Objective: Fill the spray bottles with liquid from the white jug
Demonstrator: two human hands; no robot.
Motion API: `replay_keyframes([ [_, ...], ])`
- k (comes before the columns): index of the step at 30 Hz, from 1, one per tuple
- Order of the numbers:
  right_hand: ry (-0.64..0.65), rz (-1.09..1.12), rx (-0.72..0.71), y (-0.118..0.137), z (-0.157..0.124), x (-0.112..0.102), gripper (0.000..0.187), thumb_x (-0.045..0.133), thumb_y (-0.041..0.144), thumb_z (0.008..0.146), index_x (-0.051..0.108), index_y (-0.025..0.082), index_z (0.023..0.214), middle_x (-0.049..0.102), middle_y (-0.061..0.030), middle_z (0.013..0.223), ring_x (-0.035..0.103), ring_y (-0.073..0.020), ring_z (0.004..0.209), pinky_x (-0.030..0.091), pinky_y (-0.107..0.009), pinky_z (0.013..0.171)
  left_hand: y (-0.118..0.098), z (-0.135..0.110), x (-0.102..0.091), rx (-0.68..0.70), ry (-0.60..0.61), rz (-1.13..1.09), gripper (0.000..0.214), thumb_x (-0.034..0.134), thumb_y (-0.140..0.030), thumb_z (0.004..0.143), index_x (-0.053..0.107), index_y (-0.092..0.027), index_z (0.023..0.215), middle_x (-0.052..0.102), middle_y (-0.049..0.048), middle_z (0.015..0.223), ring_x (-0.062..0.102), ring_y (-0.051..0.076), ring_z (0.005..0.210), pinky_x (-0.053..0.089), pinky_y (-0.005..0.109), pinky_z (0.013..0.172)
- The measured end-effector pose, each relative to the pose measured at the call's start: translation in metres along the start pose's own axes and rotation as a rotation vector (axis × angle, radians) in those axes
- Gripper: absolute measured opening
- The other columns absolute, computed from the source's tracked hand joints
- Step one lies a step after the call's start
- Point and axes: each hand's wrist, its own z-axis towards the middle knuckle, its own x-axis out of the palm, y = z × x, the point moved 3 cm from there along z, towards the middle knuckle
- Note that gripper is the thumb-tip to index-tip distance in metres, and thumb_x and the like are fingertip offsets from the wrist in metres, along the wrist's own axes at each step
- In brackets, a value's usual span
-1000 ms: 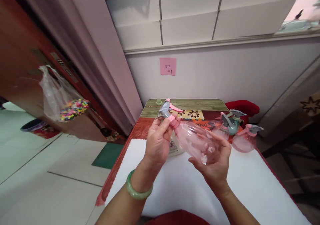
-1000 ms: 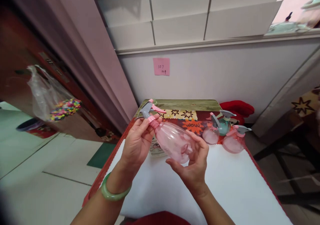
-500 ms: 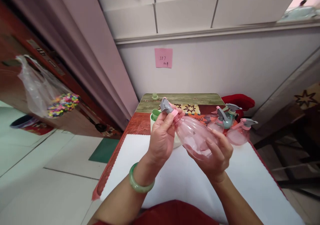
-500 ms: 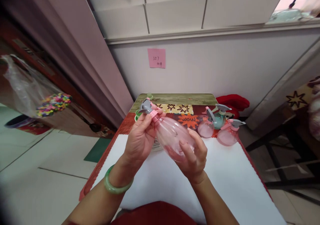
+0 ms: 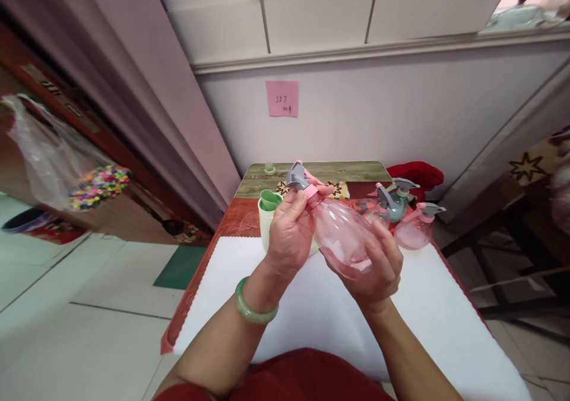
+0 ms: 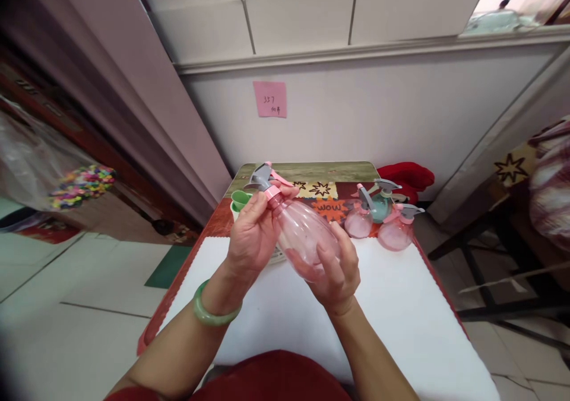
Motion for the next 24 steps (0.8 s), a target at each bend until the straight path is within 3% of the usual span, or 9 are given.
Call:
replay_keyframes([
  [9, -0.059, 0.028, -0.160, -0.007, 0.002, 0.001, 0.096, 0.097, 0.032, 0.059, 0.046, 0.024, 0.141, 0.057, -0.0138, 0.140, 0.070, -0.0313, 0.111, 0.067, -0.048, 0.084, -0.004, -0.007, 0.009, -0.031, -0.066, 0.036, 0.015, 0.061, -0.028, 0.094, 0.071, -0.017, 0.098, 0.078, 0.0086, 0.094, 0.071, 0.025, 0.104, 0.048, 0.039, 0.098],
  [14, -0.037, 0.067, -0.002, -0.007, 0.000, 0.001, 0.097, 0.095, 0.035, 0.060, 0.042, 0.036, 0.141, 0.055, -0.0099, 0.140, 0.068, -0.0342, 0.112, 0.066, -0.054, 0.081, -0.003, -0.009, 0.016, 0.003, 0.007, 0.041, 0.019, 0.067, -0.032, 0.090, 0.071, -0.018, 0.103, 0.077, 0.0098, 0.099, 0.069, 0.028, 0.113, 0.044, 0.043, 0.106],
  [16, 0.000, 0.146, 0.182, -0.001, 0.001, -0.001, 0.094, 0.094, 0.041, 0.061, 0.043, 0.034, 0.140, 0.058, -0.0120, 0.135, 0.067, -0.0378, 0.113, 0.063, -0.059, 0.083, -0.004, -0.008, 0.016, 0.003, 0.048, 0.040, 0.022, 0.068, -0.033, 0.089, 0.072, -0.018, 0.105, 0.077, 0.0098, 0.100, 0.067, 0.030, 0.117, 0.043, 0.045, 0.109],
  [18, 0.075, 0.328, 0.486, 0.005, 0.004, -0.002, 0.093, 0.091, 0.049, 0.062, 0.044, 0.028, 0.140, 0.060, -0.0150, 0.132, 0.068, -0.0389, 0.111, 0.064, -0.057, 0.080, -0.004, -0.005, 0.015, -0.007, 0.103, 0.040, 0.024, 0.068, -0.036, 0.089, 0.072, -0.020, 0.106, 0.077, 0.0095, 0.100, 0.064, 0.031, 0.122, 0.043, 0.047, 0.109],
  [21, 0.299, 0.825, 1.097, 0.017, 0.008, -0.001, 0.085, 0.078, 0.064, 0.071, 0.046, 0.022, 0.138, 0.065, -0.0169, 0.127, 0.073, -0.0326, 0.095, 0.064, -0.040, 0.057, -0.004, 0.002, 0.010, -0.030, 0.169, 0.028, 0.026, 0.069, -0.040, 0.088, 0.072, -0.021, 0.105, 0.076, 0.0095, 0.100, 0.062, 0.033, 0.125, 0.045, 0.049, 0.108],
  [24, 0.615, 1.333, 1.705, 0.032, 0.009, 0.000, 0.084, 0.049, 0.085, 0.079, 0.058, 0.017, 0.127, 0.072, -0.0181, 0.110, 0.073, -0.0242, 0.072, 0.049, -0.024, 0.037, -0.002, 0.007, 0.006, -0.059, 0.203, 0.023, 0.028, 0.072, -0.042, 0.085, 0.071, -0.020, 0.103, 0.075, 0.0102, 0.097, 0.062, 0.035, 0.125, 0.046, 0.051, 0.106],
])
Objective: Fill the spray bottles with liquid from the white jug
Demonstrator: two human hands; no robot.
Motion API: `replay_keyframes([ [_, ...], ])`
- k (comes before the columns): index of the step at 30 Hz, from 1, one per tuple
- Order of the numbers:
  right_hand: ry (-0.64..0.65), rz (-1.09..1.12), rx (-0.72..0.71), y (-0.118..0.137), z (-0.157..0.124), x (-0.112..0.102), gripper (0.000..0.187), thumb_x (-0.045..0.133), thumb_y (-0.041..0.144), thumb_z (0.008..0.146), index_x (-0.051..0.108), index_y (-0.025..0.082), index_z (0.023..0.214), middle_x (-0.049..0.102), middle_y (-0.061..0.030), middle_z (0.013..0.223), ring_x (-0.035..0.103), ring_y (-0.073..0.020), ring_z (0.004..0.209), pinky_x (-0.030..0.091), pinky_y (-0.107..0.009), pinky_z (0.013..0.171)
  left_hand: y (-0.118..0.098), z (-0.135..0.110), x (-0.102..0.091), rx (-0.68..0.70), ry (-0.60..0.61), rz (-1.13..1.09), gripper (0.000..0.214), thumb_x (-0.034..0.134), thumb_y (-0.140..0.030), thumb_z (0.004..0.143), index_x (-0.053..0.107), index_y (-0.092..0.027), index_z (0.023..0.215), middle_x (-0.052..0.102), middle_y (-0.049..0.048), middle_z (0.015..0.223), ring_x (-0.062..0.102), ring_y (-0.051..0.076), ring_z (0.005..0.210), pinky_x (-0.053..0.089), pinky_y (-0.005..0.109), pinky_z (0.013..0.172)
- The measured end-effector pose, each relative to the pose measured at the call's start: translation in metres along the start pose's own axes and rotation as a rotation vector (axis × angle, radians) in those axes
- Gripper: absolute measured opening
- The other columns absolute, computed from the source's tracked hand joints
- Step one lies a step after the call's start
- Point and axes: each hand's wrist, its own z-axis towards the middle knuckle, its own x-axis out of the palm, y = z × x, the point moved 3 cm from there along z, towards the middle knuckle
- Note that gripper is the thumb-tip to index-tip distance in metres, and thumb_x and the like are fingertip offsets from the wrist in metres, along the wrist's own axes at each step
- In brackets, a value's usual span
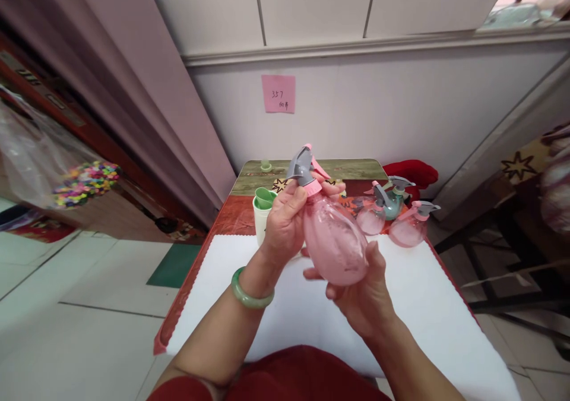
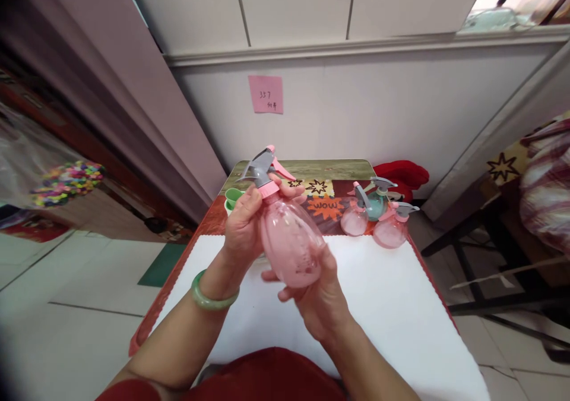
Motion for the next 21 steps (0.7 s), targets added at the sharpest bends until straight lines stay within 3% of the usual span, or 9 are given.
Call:
replay_keyframes([
  [2, 0.139, 0.206, 0.329, -0.003, -0.002, 0.004, 0.095, 0.036, 0.094, 0.075, 0.064, 0.013, 0.117, 0.074, -0.0186, 0.098, 0.066, -0.0159, 0.054, 0.038, -0.017, 0.031, 0.002, 0.000, 0.000, -0.038, 0.017, -0.011, 0.030, 0.071, -0.044, 0.085, 0.071, -0.021, 0.104, 0.075, 0.0100, 0.095, 0.063, 0.035, 0.123, 0.048, 0.052, 0.104],
  [4, 0.250, 0.321, 0.495, -0.005, 0.000, 0.005, 0.102, 0.033, 0.100, 0.069, 0.066, 0.012, 0.109, 0.075, -0.0169, 0.091, 0.049, -0.0060, 0.037, 0.026, -0.014, 0.027, 0.003, -0.001, 0.001, -0.061, 0.025, -0.024, 0.030, 0.072, -0.044, 0.085, 0.070, -0.021, 0.104, 0.074, 0.0092, 0.093, 0.065, 0.034, 0.118, 0.049, 0.051, 0.103],
  [6, 0.304, 0.339, 0.536, -0.007, 0.005, 0.003, 0.104, 0.030, 0.102, 0.067, 0.066, 0.011, 0.103, 0.075, -0.0145, 0.085, 0.031, -0.0005, 0.030, 0.017, -0.014, 0.025, 0.002, -0.004, 0.002, -0.039, 0.013, -0.019, 0.028, 0.073, -0.041, 0.085, 0.069, -0.021, 0.103, 0.072, 0.0087, 0.092, 0.068, 0.033, 0.112, 0.050, 0.050, 0.101],
  [8, 0.248, 0.283, 0.479, -0.012, 0.011, 0.001, 0.100, 0.029, 0.100, 0.071, 0.065, 0.012, 0.102, 0.073, -0.0115, 0.078, 0.028, -0.0010, 0.030, 0.016, -0.014, 0.026, 0.000, -0.004, 0.000, 0.013, -0.016, 0.008, 0.024, 0.072, -0.037, 0.086, 0.069, -0.020, 0.103, 0.071, 0.0086, 0.091, 0.069, 0.031, 0.107, 0.051, 0.048, 0.099],
  [11, 0.003, 0.080, 0.101, -0.014, 0.020, -0.003, 0.089, 0.036, 0.091, 0.080, 0.058, 0.017, 0.125, 0.072, -0.0098, 0.085, 0.053, -0.0110, 0.042, 0.036, -0.019, 0.030, -0.003, 0.000, -0.004, 0.112, -0.095, 0.055, 0.019, 0.070, -0.031, 0.087, 0.070, -0.020, 0.102, 0.070, 0.0063, 0.088, 0.071, 0.027, 0.098, 0.053, 0.044, 0.095],
  [14, -0.180, -0.353, -0.431, -0.009, 0.021, -0.007, 0.100, 0.069, 0.074, 0.074, 0.031, 0.023, 0.151, 0.064, -0.0171, 0.128, 0.072, -0.0273, 0.091, 0.062, -0.037, 0.059, -0.004, 0.005, -0.007, 0.199, -0.172, 0.075, 0.015, 0.069, -0.029, 0.088, 0.070, -0.021, 0.101, 0.070, 0.0040, 0.085, 0.071, 0.023, 0.092, 0.053, 0.041, 0.094],
  [17, -0.400, -0.820, -0.806, -0.007, 0.023, -0.016, 0.114, 0.090, 0.056, 0.059, 0.032, 0.019, 0.150, 0.051, -0.0218, 0.144, 0.058, -0.0370, 0.127, 0.057, -0.054, 0.095, -0.001, 0.007, -0.004, 0.186, -0.176, 0.062, 0.014, 0.070, -0.029, 0.088, 0.070, -0.021, 0.100, 0.072, 0.0051, 0.086, 0.072, 0.023, 0.093, 0.052, 0.042, 0.095],
  [19, -0.553, -0.951, -0.990, -0.006, 0.023, -0.025, 0.114, 0.093, 0.055, 0.052, 0.039, 0.018, 0.145, 0.054, -0.0215, 0.140, 0.058, -0.0391, 0.127, 0.053, -0.057, 0.100, 0.001, 0.006, -0.001, 0.146, -0.163, 0.038, 0.016, 0.070, -0.030, 0.088, 0.070, -0.020, 0.100, 0.073, 0.0058, 0.086, 0.072, 0.024, 0.094, 0.051, 0.042, 0.096],
  [21, -0.595, -0.912, -1.069, -0.006, 0.022, -0.032, 0.119, 0.095, 0.058, 0.044, 0.042, 0.019, 0.143, 0.058, -0.0196, 0.133, 0.065, -0.0377, 0.115, 0.057, -0.054, 0.094, 0.001, 0.004, 0.000, 0.109, -0.127, 0.022, 0.019, 0.070, -0.032, 0.088, 0.070, -0.020, 0.101, 0.073, 0.0063, 0.087, 0.072, 0.025, 0.096, 0.050, 0.043, 0.098],
])
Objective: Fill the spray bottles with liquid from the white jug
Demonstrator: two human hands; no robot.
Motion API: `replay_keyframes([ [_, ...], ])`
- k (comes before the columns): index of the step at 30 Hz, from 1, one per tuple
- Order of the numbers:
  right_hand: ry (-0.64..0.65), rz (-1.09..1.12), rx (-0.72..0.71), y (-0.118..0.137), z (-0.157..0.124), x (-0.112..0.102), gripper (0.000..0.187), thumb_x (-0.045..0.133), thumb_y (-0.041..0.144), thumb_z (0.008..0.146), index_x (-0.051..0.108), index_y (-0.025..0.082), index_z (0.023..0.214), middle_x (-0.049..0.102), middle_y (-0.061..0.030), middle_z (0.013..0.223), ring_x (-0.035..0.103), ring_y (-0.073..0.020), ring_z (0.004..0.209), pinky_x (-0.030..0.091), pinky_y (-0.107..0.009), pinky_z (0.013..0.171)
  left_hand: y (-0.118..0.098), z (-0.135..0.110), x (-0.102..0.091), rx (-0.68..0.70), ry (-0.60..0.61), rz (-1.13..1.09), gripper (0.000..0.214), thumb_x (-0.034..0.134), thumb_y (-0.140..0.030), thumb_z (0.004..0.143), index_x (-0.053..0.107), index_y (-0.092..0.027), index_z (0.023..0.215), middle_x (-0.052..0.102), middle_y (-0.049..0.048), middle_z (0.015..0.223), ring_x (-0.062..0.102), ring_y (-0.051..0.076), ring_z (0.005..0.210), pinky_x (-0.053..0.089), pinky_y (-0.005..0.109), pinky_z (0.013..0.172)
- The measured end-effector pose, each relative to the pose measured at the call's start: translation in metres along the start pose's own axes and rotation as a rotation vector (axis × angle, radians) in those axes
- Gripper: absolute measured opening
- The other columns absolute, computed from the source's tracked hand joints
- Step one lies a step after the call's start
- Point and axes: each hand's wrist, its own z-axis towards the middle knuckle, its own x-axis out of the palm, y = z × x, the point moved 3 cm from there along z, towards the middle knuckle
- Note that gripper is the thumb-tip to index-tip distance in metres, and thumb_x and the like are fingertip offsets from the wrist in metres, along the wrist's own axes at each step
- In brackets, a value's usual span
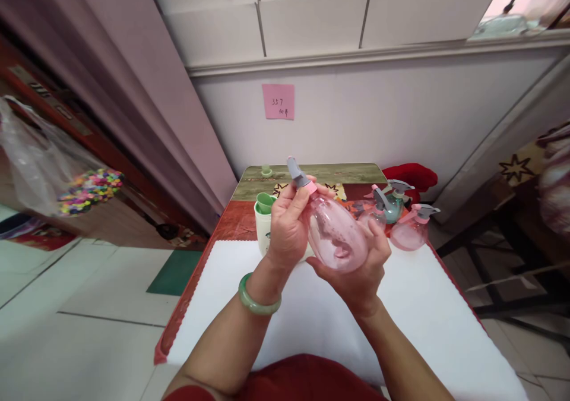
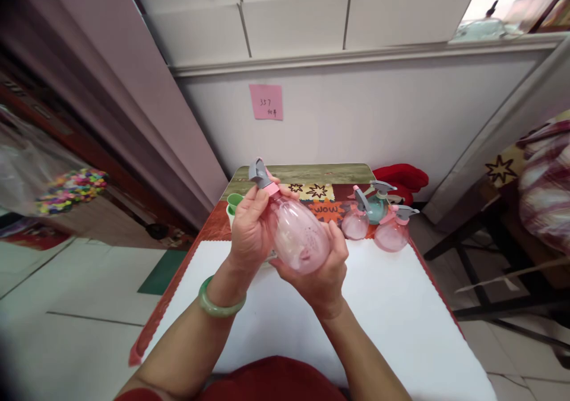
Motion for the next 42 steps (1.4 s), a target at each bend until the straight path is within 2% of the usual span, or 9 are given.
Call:
replay_keyframes([
  [2, 0.073, 0.206, 0.128, -0.001, -0.001, -0.001, 0.112, 0.093, 0.061, 0.045, 0.046, 0.020, 0.138, 0.063, -0.0161, 0.124, 0.072, -0.0323, 0.096, 0.063, -0.047, 0.078, -0.001, -0.001, 0.000, -0.045, 0.063, -0.009, 0.022, 0.069, -0.035, 0.088, 0.070, -0.019, 0.103, 0.073, 0.0073, 0.091, 0.071, 0.026, 0.100, 0.049, 0.044, 0.100],
  [6, 0.460, 0.825, 0.745, 0.016, -0.006, 0.007, 0.076, 0.073, 0.079, 0.065, 0.065, 0.018, 0.110, 0.072, -0.0110, 0.096, 0.067, -0.0193, 0.054, 0.055, -0.031, 0.041, -0.002, -0.001, 0.002, -0.119, 0.167, -0.045, 0.024, 0.069, -0.038, 0.087, 0.070, -0.020, 0.103, 0.074, 0.0089, 0.094, 0.070, 0.030, 0.105, 0.049, 0.048, 0.101],
  [10, 0.592, 1.061, 1.102, 0.031, -0.007, 0.009, 0.087, 0.049, 0.096, 0.067, 0.071, 0.015, 0.093, 0.072, -0.0121, 0.080, 0.064, -0.0169, 0.050, 0.045, -0.022, 0.032, 0.001, 0.001, 0.001, -0.102, 0.089, -0.062, 0.021, 0.071, -0.036, 0.087, 0.070, -0.020, 0.100, 0.073, 0.0065, 0.090, 0.072, 0.028, 0.098, 0.051, 0.046, 0.097],
  [12, 0.554, 0.982, 1.042, 0.023, -0.005, 0.008, 0.087, 0.045, 0.094, 0.072, 0.070, 0.016, 0.103, 0.072, -0.0116, 0.086, 0.068, -0.0196, 0.057, 0.052, -0.025, 0.037, 0.003, 0.002, -0.001, -0.078, 0.029, -0.060, 0.020, 0.072, -0.035, 0.086, 0.071, -0.020, 0.099, 0.073, 0.0054, 0.086, 0.072, 0.025, 0.092, 0.052, 0.045, 0.096],
  [15, 0.355, 0.680, 0.687, 0.005, -0.002, 0.001, 0.076, 0.057, 0.079, 0.081, 0.057, 0.021, 0.129, 0.071, -0.0119, 0.110, 0.072, -0.0249, 0.088, 0.064, -0.037, 0.065, 0.004, 0.002, -0.003, -0.032, -0.018, -0.006, 0.019, 0.075, -0.031, 0.084, 0.072, -0.019, 0.098, 0.074, 0.0052, 0.083, 0.073, 0.023, 0.088, 0.052, 0.042, 0.094],
  [19, 0.344, 0.346, 0.347, -0.001, -0.006, -0.003, 0.095, 0.086, 0.056, 0.066, 0.041, 0.022, 0.142, 0.063, -0.0166, 0.132, 0.068, -0.0291, 0.108, 0.061, -0.042, 0.085, 0.001, -0.004, 0.001, 0.004, -0.003, 0.094, 0.017, 0.073, -0.029, 0.086, 0.074, -0.020, 0.100, 0.075, 0.0057, 0.086, 0.072, 0.021, 0.089, 0.051, 0.038, 0.093],
  [31, 0.315, 0.370, 0.230, 0.020, -0.010, -0.005, 0.083, 0.082, 0.057, 0.066, 0.051, 0.020, 0.133, 0.062, -0.0154, 0.129, 0.064, -0.0327, 0.116, 0.058, -0.043, 0.086, -0.024, -0.027, 0.018, -0.085, 0.164, 0.080, 0.020, 0.075, -0.033, 0.085, 0.074, -0.020, 0.100, 0.076, 0.0098, 0.096, 0.070, 0.030, 0.104, 0.051, 0.045, 0.096],
  [37, 0.182, 0.322, 0.140, 0.048, -0.005, 0.009, 0.088, 0.084, 0.049, 0.070, 0.041, 0.024, 0.142, 0.056, -0.0159, 0.136, 0.065, -0.0306, 0.114, 0.060, -0.043, 0.085, -0.032, -0.070, 0.004, -0.033, 0.090, 0.412, 0.088, 0.094, -0.015, 0.055, 0.051, -0.028, 0.131, 0.058, 0.0133, 0.139, 0.058, 0.036, 0.126, 0.052, 0.046, 0.100],
  [42, 0.574, 0.298, 0.064, 0.064, -0.003, 0.023, 0.110, 0.086, 0.039, 0.072, 0.018, 0.030, 0.158, 0.038, -0.0190, 0.157, 0.068, -0.0295, 0.114, 0.063, -0.044, 0.084, -0.060, -0.073, -0.050, 0.139, -0.018, 0.612, 0.087, 0.091, -0.027, 0.064, 0.041, -0.033, 0.135, 0.059, 0.0082, 0.134, 0.065, 0.030, 0.117, 0.058, 0.043, 0.091],
])
